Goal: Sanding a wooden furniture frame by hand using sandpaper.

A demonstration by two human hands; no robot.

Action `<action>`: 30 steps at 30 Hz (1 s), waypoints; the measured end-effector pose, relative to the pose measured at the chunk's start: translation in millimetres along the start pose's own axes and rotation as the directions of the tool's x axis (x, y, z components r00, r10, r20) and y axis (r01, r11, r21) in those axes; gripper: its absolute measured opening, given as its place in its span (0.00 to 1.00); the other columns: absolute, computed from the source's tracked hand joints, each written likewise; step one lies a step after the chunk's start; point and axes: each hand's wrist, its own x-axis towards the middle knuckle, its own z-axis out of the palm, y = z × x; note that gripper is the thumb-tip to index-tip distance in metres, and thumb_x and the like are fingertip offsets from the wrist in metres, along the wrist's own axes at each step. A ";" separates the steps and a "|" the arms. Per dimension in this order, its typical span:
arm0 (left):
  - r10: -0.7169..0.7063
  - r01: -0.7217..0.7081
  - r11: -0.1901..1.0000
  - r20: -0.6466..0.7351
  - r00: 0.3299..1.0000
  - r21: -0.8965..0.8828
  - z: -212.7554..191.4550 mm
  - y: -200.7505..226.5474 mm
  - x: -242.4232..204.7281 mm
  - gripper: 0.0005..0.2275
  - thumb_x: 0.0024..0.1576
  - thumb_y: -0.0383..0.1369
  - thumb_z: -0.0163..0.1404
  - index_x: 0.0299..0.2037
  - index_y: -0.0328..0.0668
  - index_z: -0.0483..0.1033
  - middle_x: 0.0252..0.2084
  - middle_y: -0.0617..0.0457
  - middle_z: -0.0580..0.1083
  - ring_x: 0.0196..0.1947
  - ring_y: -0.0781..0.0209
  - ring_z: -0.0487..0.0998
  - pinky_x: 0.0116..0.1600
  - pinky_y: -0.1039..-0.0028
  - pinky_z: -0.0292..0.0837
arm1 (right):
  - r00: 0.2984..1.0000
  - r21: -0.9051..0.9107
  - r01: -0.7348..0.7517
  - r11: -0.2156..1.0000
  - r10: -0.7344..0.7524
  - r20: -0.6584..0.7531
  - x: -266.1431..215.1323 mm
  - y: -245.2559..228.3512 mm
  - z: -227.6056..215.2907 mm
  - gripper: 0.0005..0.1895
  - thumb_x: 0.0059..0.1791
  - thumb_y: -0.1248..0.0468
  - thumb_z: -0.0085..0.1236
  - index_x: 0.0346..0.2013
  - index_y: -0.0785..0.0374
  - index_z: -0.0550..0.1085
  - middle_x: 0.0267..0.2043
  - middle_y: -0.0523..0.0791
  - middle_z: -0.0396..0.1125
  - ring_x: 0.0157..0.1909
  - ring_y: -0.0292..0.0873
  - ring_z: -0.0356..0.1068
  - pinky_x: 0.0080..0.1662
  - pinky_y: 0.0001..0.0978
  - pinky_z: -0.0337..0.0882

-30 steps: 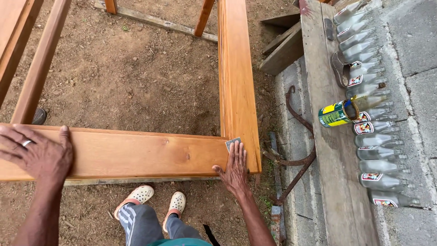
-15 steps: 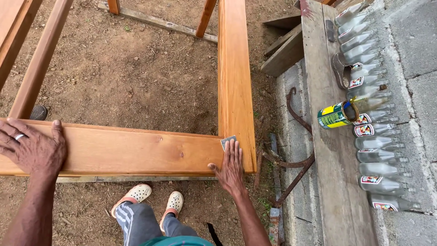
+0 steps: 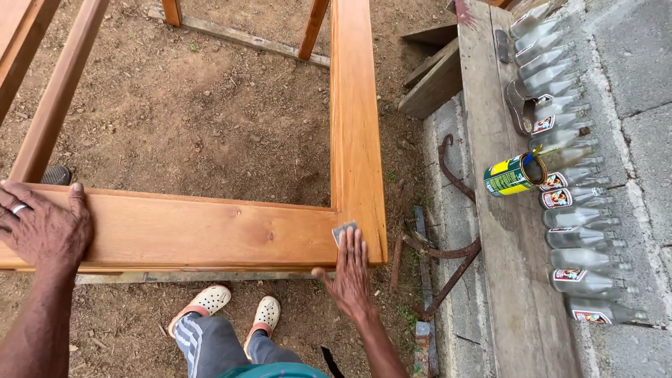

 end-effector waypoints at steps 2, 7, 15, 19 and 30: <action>-0.024 0.024 1.000 0.012 1.000 0.015 0.1 0.3 0.6 0.48 0.68 0.64 0.36 0.82 0.26 0.34 0.84 0.28 0.38 0.84 0.31 0.35 0.82 0.40 0.32 | 1.000 -0.051 0.004 0.999 -0.003 0.021 -16.3 -1.8 1.4 0.68 0.43 0.17 0.12 0.78 0.69 0.33 0.84 0.58 0.26 0.85 0.58 0.23 0.79 0.53 0.25; 0.030 -0.029 0.999 -0.027 0.999 0.028 3.0 -1.5 -4.4 0.47 0.70 0.62 0.38 0.82 0.24 0.36 0.84 0.25 0.40 0.83 0.28 0.38 0.81 0.39 0.34 | 1.000 -0.043 0.023 0.999 -0.023 -0.007 23.9 15.5 2.1 0.68 0.43 0.18 0.13 0.78 0.70 0.34 0.83 0.60 0.26 0.84 0.59 0.23 0.78 0.54 0.25; 0.034 -0.035 0.999 -0.042 0.999 -0.021 3.8 -3.1 -4.6 0.47 0.70 0.62 0.38 0.82 0.22 0.37 0.83 0.24 0.41 0.83 0.26 0.40 0.81 0.39 0.35 | 0.999 -0.057 0.029 0.998 -0.028 0.016 -19.7 10.3 5.3 0.68 0.43 0.18 0.13 0.79 0.70 0.34 0.84 0.59 0.25 0.84 0.58 0.22 0.78 0.54 0.25; 0.007 -0.007 1.000 -0.027 1.000 -0.008 -2.1 7.2 -1.5 0.48 0.67 0.64 0.35 0.81 0.24 0.36 0.84 0.27 0.39 0.84 0.30 0.35 0.82 0.41 0.30 | 0.998 -0.068 0.057 0.996 -0.056 0.018 19.1 27.6 6.8 0.68 0.43 0.17 0.12 0.78 0.69 0.32 0.84 0.58 0.23 0.84 0.58 0.21 0.78 0.54 0.24; -0.008 0.008 0.999 0.000 1.000 0.049 6.1 -5.9 3.7 0.48 0.68 0.65 0.33 0.82 0.27 0.34 0.84 0.28 0.38 0.84 0.30 0.36 0.82 0.41 0.32 | 0.994 -0.031 0.073 0.997 -0.070 0.085 -20.2 14.6 1.4 0.69 0.42 0.16 0.11 0.79 0.67 0.32 0.84 0.57 0.23 0.85 0.56 0.21 0.79 0.54 0.22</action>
